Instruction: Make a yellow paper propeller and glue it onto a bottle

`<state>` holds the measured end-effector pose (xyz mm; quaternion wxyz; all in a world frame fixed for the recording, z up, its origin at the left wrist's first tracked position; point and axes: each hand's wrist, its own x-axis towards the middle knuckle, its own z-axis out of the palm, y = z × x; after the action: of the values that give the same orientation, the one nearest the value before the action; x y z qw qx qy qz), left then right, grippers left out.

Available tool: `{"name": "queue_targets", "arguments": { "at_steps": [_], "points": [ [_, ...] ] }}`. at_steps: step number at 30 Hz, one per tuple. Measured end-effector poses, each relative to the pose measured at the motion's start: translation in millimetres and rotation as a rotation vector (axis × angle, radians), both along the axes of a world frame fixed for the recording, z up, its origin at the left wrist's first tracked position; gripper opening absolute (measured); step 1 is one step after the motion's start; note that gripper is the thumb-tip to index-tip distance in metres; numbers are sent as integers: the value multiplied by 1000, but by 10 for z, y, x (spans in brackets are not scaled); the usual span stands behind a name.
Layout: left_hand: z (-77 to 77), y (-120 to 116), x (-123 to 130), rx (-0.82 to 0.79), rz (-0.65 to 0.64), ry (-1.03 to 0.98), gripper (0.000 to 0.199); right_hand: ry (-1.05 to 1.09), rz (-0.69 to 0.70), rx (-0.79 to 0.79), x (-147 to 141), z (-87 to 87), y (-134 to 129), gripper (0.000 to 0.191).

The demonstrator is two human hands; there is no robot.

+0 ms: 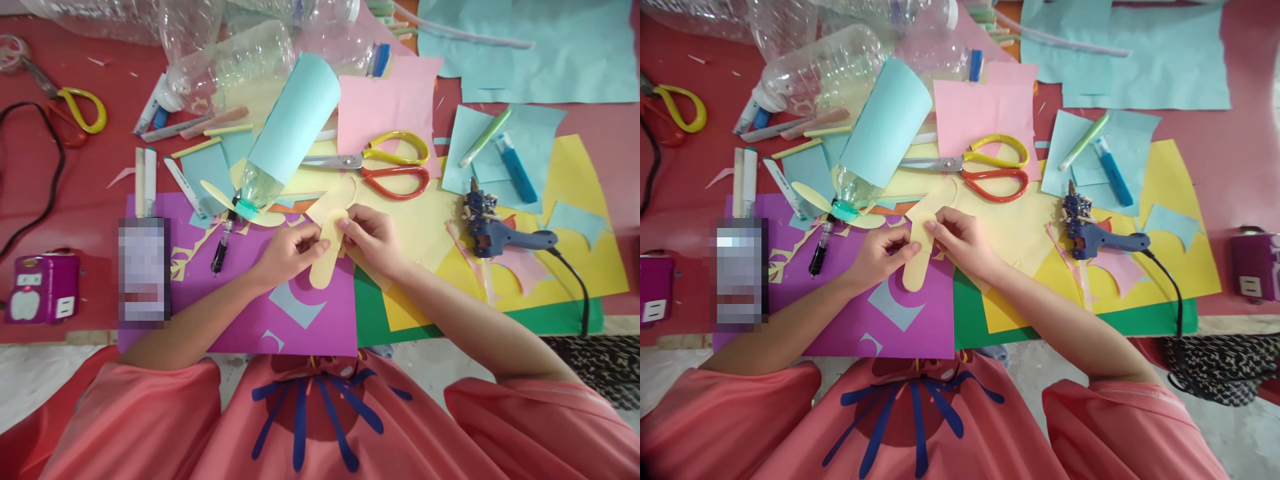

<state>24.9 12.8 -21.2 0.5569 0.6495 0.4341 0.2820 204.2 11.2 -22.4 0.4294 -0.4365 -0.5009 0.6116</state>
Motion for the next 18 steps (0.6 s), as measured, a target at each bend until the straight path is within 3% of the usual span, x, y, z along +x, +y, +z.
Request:
{"name": "queue_targets", "arguments": {
  "at_steps": [5, 18],
  "points": [
    [-40, -14, -3, 105, 138, -8, 52, -72, 110, 8, 14, -55, 4, 57],
    [21, -17, 17, -7, 143, -11, 45, -111, 135, 42, 34, -89, -4, 44]
  ]
}}
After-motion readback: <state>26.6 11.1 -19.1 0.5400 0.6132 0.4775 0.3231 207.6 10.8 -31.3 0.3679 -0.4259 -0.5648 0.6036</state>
